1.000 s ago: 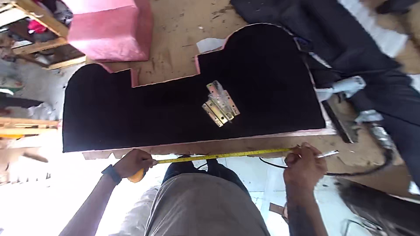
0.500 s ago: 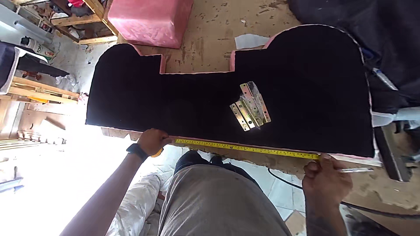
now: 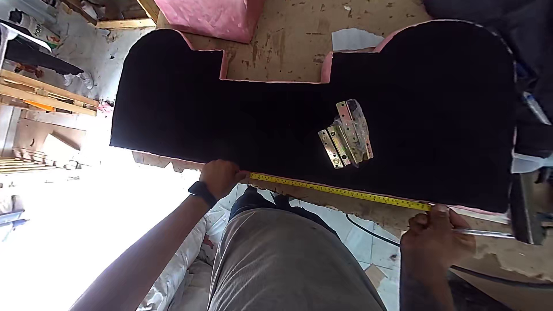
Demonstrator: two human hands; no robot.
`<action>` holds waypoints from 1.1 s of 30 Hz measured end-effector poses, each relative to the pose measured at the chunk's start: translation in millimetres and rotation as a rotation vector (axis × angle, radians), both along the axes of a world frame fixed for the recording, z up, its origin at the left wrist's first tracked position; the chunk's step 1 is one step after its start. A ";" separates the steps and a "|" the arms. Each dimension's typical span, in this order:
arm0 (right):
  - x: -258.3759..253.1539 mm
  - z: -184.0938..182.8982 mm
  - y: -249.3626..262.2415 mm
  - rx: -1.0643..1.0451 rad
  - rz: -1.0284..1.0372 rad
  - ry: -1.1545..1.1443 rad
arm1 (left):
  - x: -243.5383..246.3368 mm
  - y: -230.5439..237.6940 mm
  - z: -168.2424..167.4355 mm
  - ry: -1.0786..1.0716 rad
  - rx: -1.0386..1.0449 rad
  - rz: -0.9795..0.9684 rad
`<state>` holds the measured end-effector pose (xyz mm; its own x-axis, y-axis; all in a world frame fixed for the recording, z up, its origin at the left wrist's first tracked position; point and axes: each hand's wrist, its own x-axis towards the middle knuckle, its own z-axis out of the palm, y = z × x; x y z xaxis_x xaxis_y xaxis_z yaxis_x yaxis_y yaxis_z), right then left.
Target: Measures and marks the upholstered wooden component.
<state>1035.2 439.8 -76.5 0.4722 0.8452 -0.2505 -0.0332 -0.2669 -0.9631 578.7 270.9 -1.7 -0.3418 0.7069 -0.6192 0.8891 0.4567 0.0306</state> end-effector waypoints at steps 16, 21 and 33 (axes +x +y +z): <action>-7.2 -2.7 3.7 0.052 -0.040 -0.121 | -0.6 -0.1 -3.7 -0.021 0.015 0.042; -4.0 -3.4 8.1 0.081 -0.056 -0.170 | -3.1 1.1 -3.7 -0.041 0.012 0.025; 4.7 -12.3 21.8 0.170 -0.090 -0.266 | 0.0 -0.3 -3.5 -0.022 -0.016 0.045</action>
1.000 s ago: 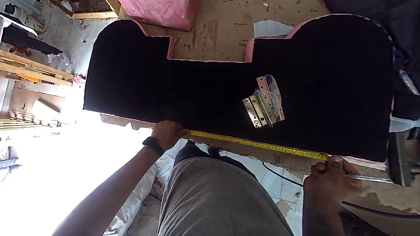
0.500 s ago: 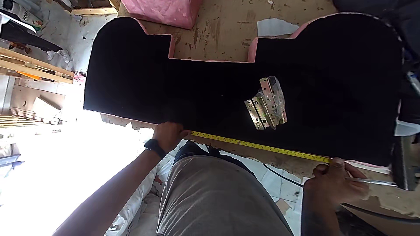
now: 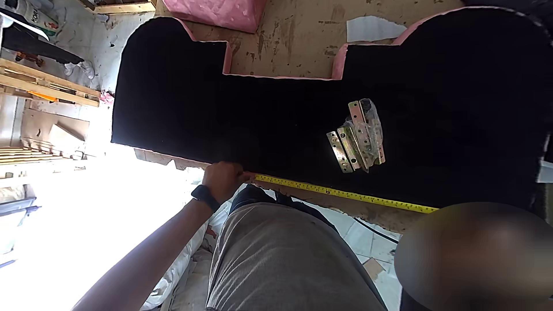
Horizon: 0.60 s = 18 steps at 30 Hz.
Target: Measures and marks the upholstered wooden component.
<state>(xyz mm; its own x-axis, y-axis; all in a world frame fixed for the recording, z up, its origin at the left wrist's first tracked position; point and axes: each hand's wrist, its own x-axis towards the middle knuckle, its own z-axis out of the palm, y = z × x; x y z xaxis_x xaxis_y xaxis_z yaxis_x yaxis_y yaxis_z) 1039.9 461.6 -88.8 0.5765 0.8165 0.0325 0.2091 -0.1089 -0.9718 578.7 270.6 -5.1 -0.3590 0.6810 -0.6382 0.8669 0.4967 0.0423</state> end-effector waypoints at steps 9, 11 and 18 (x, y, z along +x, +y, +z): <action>-8.0 10.0 1.4 -0.008 0.015 -0.037 | 8.8 1.8 -1.7 0.043 0.026 0.042; -7.0 9.0 1.1 -0.004 0.024 -0.026 | 9.4 2.6 -1.7 0.055 0.023 0.043; 2.0 5.2 1.0 0.010 0.060 0.002 | 15.9 5.3 1.6 0.083 0.003 0.086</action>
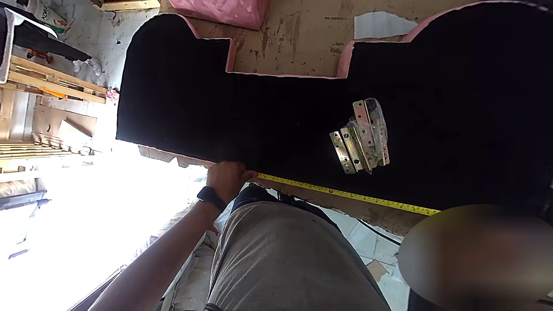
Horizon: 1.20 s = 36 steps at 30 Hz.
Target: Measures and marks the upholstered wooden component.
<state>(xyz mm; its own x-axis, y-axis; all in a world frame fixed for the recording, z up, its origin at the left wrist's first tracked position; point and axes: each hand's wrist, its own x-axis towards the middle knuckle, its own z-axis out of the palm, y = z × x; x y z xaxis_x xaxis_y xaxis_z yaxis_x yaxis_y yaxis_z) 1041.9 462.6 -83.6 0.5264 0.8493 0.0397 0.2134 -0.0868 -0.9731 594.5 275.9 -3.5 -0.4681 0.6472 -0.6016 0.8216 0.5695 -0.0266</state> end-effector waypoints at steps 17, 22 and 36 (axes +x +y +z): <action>23.1 -11.3 2.7 0.019 0.076 0.033 | 7.0 -4.0 -6.6 -0.015 0.051 0.076; 24.6 -8.8 2.0 0.027 0.113 0.057 | 7.1 -4.0 -5.9 -0.012 0.053 0.082; 109.2 35.6 26.3 0.184 0.262 -0.241 | 10.2 2.3 -5.1 -0.020 0.031 0.082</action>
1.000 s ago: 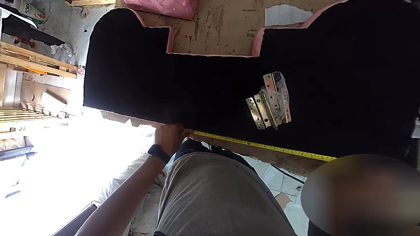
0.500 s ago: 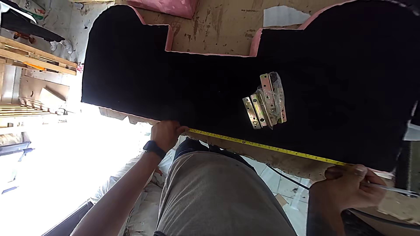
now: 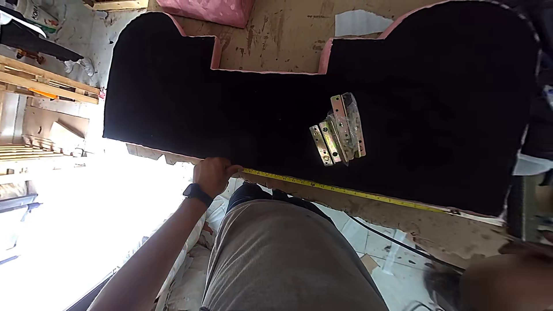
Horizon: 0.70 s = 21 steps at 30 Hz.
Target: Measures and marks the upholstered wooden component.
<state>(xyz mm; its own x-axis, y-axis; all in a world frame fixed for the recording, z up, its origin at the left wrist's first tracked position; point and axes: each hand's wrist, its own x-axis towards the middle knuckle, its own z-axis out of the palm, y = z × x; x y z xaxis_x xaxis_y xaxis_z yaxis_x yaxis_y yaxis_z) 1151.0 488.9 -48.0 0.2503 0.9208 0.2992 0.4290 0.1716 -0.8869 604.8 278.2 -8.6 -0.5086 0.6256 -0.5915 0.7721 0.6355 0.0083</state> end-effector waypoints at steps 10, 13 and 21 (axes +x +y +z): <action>21.1 2.9 28.7 -0.082 0.459 0.063 | -6.3 -9.0 -12.8 0.000 0.137 -0.033; 26.5 -5.1 27.4 -0.068 0.523 0.053 | -8.1 -11.7 -16.5 0.022 0.141 -0.005; 38.3 -29.0 38.8 -0.031 0.611 0.006 | -8.4 -8.6 -13.6 0.013 0.146 -0.008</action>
<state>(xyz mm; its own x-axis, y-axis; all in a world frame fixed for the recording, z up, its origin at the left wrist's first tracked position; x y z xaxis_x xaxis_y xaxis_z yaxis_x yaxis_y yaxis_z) 1189.4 527.7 -77.0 -0.3240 0.9067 0.2700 0.2563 0.3589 -0.8975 596.4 269.6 -22.1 -0.5107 0.7083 -0.4874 0.7777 0.6223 0.0895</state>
